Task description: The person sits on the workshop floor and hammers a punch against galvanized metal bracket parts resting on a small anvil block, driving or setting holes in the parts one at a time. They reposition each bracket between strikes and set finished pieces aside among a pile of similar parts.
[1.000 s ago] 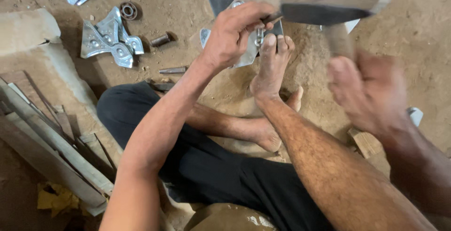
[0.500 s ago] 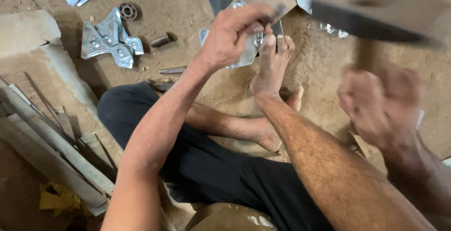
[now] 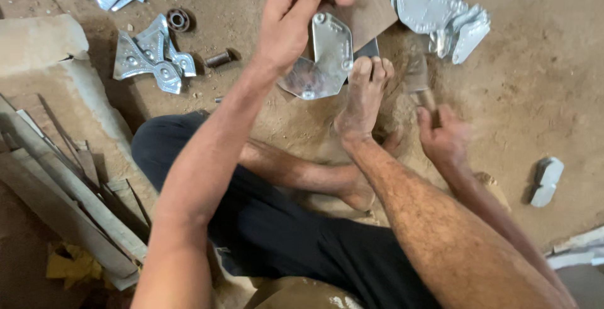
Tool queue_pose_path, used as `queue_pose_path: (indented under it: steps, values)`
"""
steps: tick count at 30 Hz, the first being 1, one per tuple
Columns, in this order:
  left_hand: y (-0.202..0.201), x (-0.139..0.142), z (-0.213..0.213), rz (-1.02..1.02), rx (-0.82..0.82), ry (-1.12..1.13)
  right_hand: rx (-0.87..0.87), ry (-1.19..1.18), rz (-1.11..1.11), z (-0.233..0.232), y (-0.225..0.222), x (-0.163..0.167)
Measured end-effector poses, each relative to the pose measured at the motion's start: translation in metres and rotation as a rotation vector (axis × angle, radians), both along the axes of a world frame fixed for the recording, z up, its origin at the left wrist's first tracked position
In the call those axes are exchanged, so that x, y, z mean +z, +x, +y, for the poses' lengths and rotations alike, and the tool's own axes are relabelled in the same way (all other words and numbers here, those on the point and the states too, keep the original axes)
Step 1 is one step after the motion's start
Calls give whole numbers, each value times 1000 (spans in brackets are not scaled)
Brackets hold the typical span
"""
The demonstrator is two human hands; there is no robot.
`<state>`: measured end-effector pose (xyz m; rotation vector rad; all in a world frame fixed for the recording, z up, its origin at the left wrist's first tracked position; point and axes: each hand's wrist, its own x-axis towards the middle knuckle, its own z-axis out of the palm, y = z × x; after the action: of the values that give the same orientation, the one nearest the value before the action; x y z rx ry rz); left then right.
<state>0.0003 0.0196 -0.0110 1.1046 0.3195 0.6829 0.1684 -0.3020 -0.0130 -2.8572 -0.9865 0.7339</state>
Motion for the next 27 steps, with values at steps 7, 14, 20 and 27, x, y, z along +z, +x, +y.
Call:
queue_pose_path:
  steps: [7,14,20,27]
  values:
    - [-15,33,-6,876,14,1003,296,675,-95,57,58,-40]
    - [-17,30,-12,838,122,886,497,859,369,217,36,5]
    - [-19,-11,28,690,262,449,528,889,462,230,27,2]
    - [-20,-32,9,746,561,263,434,842,470,214,19,9]
